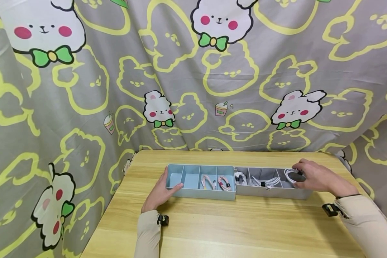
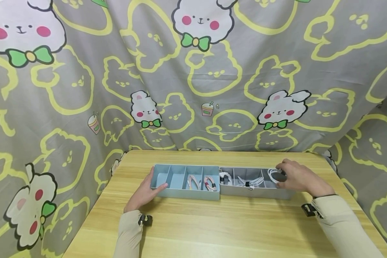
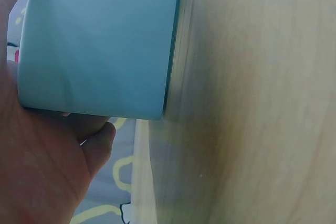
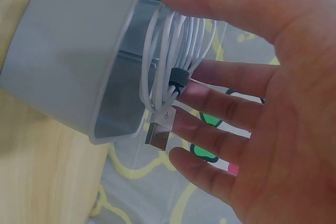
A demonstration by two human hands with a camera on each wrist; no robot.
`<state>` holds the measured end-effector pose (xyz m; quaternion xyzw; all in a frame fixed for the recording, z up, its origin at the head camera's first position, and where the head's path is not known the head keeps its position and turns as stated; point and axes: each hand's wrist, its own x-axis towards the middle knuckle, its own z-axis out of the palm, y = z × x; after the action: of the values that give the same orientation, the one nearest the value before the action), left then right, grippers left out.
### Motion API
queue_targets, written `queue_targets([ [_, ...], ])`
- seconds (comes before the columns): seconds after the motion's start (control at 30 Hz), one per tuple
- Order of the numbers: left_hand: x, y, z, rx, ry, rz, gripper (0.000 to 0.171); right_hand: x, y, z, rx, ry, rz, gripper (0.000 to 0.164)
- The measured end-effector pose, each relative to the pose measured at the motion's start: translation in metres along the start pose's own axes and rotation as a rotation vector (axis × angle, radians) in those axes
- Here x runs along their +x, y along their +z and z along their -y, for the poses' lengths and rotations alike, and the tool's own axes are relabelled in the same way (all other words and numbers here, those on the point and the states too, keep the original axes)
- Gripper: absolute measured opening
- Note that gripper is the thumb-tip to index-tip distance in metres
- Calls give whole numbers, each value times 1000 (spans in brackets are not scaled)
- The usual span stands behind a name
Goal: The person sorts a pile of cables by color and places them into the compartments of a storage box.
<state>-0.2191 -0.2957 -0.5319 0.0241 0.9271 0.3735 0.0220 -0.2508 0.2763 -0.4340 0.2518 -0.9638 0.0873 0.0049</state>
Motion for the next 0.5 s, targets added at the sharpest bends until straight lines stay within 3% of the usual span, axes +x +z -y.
queue_targets([
  [0.5, 0, 0, -1, -6, -3, 0, 118, 1, 3, -3, 8, 8, 13, 59],
])
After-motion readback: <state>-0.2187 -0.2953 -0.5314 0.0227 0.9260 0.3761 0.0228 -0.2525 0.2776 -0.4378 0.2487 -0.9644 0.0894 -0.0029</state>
